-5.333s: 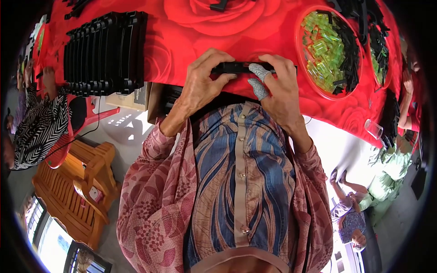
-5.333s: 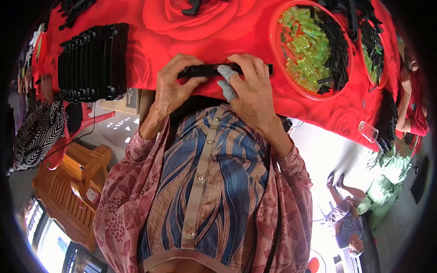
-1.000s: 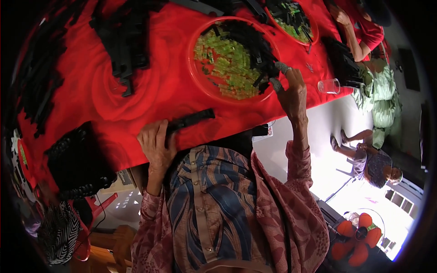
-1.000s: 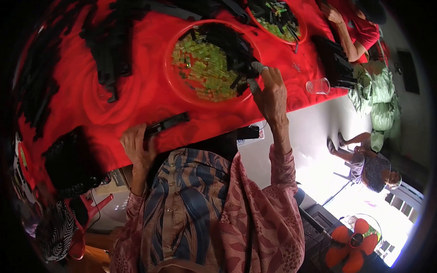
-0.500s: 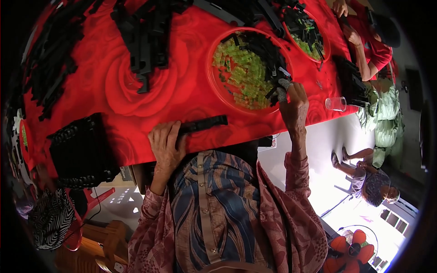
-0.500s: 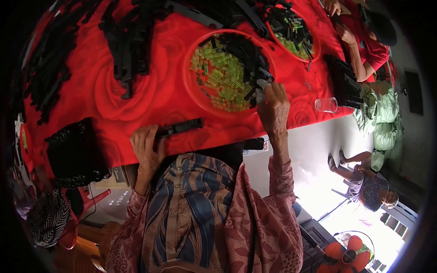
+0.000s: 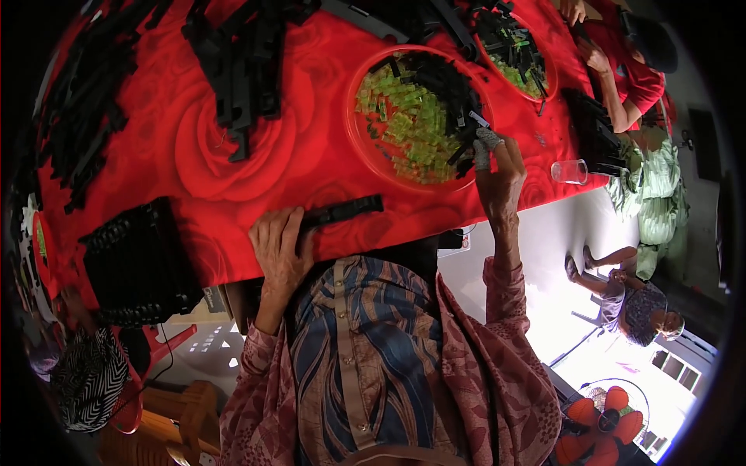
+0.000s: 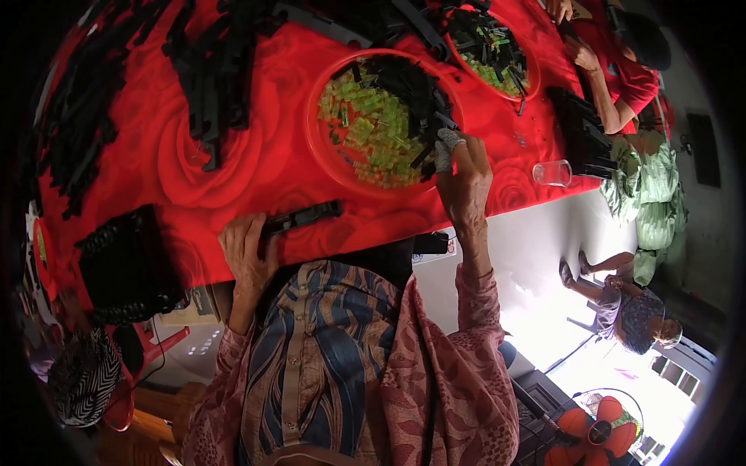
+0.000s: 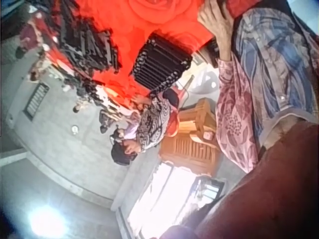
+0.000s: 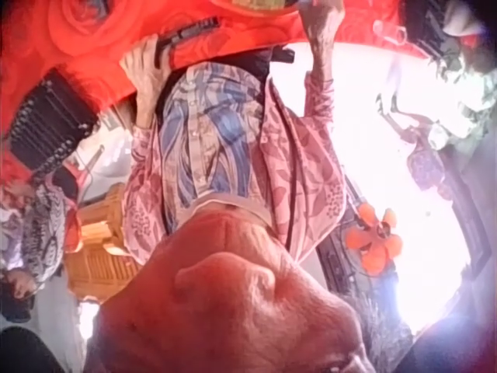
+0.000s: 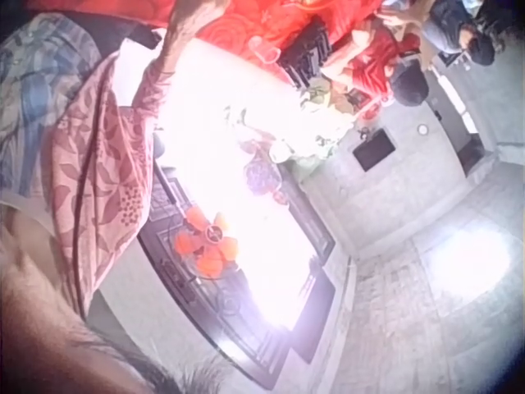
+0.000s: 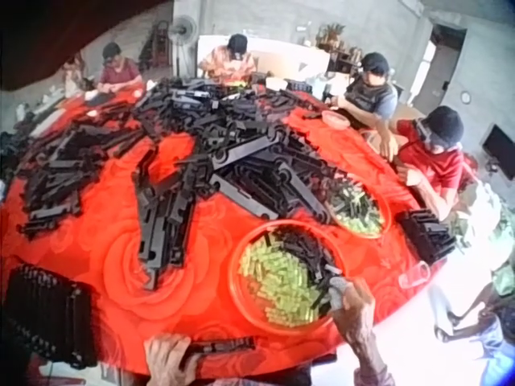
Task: The person assembles plastic toy gun components by taking small plastic pieces from a tray and inserting them into black plastic frames by hand.
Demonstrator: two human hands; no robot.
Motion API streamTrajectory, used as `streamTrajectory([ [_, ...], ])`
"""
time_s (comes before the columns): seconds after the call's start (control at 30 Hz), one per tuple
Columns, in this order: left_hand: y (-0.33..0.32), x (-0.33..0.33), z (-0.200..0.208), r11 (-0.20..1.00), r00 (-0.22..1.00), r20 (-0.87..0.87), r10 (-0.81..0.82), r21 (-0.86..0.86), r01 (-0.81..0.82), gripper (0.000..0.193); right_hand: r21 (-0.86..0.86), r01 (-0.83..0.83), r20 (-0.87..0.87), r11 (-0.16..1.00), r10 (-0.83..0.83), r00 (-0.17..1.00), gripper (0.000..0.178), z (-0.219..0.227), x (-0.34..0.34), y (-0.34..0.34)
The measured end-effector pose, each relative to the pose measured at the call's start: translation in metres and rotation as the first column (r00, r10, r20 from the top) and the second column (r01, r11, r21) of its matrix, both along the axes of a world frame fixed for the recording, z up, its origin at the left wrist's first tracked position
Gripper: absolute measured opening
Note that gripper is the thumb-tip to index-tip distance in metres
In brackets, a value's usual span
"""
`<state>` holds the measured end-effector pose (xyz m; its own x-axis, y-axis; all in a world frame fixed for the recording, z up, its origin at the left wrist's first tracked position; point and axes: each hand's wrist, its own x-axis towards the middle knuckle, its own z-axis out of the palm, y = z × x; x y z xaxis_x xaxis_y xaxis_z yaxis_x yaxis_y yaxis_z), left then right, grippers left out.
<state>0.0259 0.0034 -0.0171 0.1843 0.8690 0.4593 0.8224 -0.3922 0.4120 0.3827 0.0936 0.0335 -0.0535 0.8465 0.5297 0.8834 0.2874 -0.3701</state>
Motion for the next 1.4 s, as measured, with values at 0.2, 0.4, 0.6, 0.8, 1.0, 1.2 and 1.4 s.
streamTrajectory([
  [0.2,-0.001,0.0,0.008,0.999,0.998,-0.051,-0.021,-0.034,0.019,0.053,-0.193,-0.049,-0.478,0.98,-0.05,0.877,0.026,0.025,0.008,0.031],
  [0.4,0.0,0.0,0.018,0.998,0.993,-0.115,-0.023,-0.067,0.015,0.053,-0.176,-0.268,-0.646,0.947,0.094,0.757,0.034,-0.001,0.026,0.093],
  [0.6,0.002,0.006,0.04,0.999,0.995,-0.104,0.006,-0.051,-0.012,0.046,-0.135,-0.341,-0.453,0.931,0.248,0.856,0.029,-0.015,0.011,0.122],
  [0.8,0.036,0.036,0.073,0.985,0.958,0.285,0.003,-0.168,0.047,0.034,-0.078,-0.346,-0.298,0.935,0.31,0.903,0.027,-0.018,0.005,0.14],
  [1.0,0.081,0.062,0.049,0.857,0.733,0.67,0.122,-0.444,0.263,0.042,-0.048,-0.376,-0.168,0.925,0.364,0.916,0.026,-0.029,0.002,0.148],
  [1.2,0.094,0.081,0.049,0.699,0.771,0.586,0.251,-0.66,0.275,0.056,-0.102,-0.445,0.022,0.89,0.449,0.893,0.043,-0.045,0.013,0.152],
  [1.4,0.093,0.084,0.045,0.731,0.75,0.626,0.213,-0.612,0.303,0.061,-0.063,-0.419,0.023,0.906,0.421,0.907,0.046,-0.045,0.007,0.149],
])
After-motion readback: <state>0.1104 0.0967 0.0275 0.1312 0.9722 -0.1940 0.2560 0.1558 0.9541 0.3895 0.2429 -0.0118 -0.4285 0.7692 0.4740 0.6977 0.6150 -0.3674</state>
